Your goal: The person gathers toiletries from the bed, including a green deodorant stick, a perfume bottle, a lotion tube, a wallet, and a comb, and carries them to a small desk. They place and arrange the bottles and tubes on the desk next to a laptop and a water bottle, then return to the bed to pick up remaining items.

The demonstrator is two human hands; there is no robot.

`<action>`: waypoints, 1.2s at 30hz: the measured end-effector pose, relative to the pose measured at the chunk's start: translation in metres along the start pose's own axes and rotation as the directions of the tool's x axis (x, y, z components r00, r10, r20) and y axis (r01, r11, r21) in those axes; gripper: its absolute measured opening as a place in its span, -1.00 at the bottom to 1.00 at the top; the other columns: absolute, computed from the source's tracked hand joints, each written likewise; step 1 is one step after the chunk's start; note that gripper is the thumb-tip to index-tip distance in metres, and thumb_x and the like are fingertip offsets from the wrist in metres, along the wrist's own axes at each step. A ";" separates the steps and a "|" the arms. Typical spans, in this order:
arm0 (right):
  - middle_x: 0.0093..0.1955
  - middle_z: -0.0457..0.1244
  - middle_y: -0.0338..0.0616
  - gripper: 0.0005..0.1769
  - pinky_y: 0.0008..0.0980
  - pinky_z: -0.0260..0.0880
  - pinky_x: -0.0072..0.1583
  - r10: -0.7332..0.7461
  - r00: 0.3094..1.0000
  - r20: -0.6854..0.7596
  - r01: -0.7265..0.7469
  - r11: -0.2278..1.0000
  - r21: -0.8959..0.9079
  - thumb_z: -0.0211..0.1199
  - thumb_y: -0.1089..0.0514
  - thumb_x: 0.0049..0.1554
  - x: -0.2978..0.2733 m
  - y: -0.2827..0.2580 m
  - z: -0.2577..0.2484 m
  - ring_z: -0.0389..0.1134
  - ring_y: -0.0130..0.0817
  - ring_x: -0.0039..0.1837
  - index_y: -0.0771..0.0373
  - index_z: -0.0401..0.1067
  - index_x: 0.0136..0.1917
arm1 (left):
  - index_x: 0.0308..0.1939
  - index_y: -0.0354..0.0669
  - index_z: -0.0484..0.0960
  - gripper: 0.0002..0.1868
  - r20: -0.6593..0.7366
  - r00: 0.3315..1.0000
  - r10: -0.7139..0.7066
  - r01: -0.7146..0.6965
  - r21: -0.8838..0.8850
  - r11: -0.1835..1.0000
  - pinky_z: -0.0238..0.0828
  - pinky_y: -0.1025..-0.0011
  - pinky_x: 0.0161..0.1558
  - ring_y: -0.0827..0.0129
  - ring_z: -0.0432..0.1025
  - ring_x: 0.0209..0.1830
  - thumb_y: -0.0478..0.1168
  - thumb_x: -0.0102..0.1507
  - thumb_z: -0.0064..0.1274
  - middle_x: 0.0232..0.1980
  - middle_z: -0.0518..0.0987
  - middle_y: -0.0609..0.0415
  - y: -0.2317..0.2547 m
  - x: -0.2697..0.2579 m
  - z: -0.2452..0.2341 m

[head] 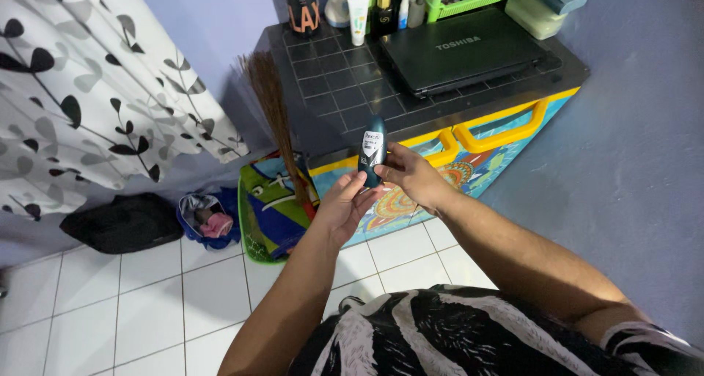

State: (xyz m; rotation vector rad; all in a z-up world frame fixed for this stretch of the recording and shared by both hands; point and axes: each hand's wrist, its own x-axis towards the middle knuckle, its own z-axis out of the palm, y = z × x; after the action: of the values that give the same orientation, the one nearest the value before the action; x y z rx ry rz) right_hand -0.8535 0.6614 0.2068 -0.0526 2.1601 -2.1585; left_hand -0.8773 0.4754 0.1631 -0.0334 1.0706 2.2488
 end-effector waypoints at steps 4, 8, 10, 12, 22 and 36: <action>0.31 0.30 0.06 -0.31 -0.33 0.35 0.33 0.047 0.998 -0.052 -0.047 0.999 0.017 0.24 0.22 0.19 0.018 0.006 -0.016 0.33 -0.27 0.35 0.41 0.08 0.51 | 0.20 -0.23 0.43 -0.57 -0.013 1.000 -0.005 0.007 0.123 0.992 0.57 0.50 0.07 0.41 0.57 0.01 -0.08 0.34 0.07 0.02 0.60 0.05 0.005 0.026 0.003; 0.33 0.29 0.05 -0.31 -0.31 0.34 0.33 -0.016 0.999 -0.035 0.017 0.999 0.029 0.25 0.22 0.19 0.047 0.009 -0.036 0.31 -0.27 0.36 0.42 0.11 0.51 | 0.27 -0.21 0.45 -0.53 0.054 0.997 -0.049 0.041 0.137 0.990 0.52 0.53 0.05 0.46 0.56 0.01 -0.08 0.34 0.09 0.02 0.61 0.05 0.018 0.064 0.003; 0.30 0.31 0.05 -0.34 -0.29 0.38 0.30 -0.006 0.999 -0.041 0.007 1.000 0.024 0.24 0.20 0.20 0.067 0.006 -0.046 0.34 -0.27 0.32 0.43 0.14 0.50 | 0.28 -0.22 0.45 -0.51 0.084 0.995 -0.060 0.048 0.144 0.988 0.51 0.54 0.07 0.46 0.55 0.02 -0.08 0.33 0.10 0.03 0.61 0.04 0.027 0.085 0.005; 0.27 0.32 0.03 -0.35 -0.28 0.37 0.24 -0.008 0.998 -0.057 0.009 1.000 0.009 0.24 0.21 0.19 0.087 0.002 -0.053 0.33 -0.29 0.27 0.40 0.18 0.50 | 0.27 -0.25 0.43 -0.50 0.115 0.992 -0.056 0.038 0.153 0.988 0.51 0.50 0.10 0.42 0.55 0.04 -0.09 0.32 0.11 0.05 0.61 0.04 0.042 0.110 0.010; 0.25 0.35 -0.07 -0.37 -0.34 0.34 0.32 -0.072 0.985 -0.156 0.062 0.996 -0.067 0.32 0.18 0.16 0.207 -0.009 -0.082 0.36 -0.35 0.30 0.37 0.22 0.44 | 0.28 -0.19 0.44 -0.47 0.068 0.997 -0.025 -0.004 0.402 0.915 0.47 0.45 0.11 0.44 0.49 0.04 -0.17 0.26 0.18 0.02 0.57 0.08 0.107 0.224 -0.007; 0.09 0.38 -0.11 -0.48 -0.36 0.42 0.21 -0.103 0.956 -0.276 0.052 0.981 -0.186 0.39 0.17 0.13 0.310 0.010 -0.135 0.40 -0.37 0.15 0.38 0.32 0.29 | 0.40 -0.23 0.47 -0.42 -0.011 0.990 0.141 -0.111 0.552 0.827 0.26 0.40 0.31 0.30 0.40 0.35 -0.06 0.34 0.12 0.33 0.56 -0.04 0.135 0.343 -0.036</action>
State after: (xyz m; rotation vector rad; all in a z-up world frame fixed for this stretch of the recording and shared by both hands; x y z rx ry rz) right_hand -1.1738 0.7692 0.1849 0.1759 2.5440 -2.1211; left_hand -1.2333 0.5716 0.1351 0.2308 1.7596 1.9714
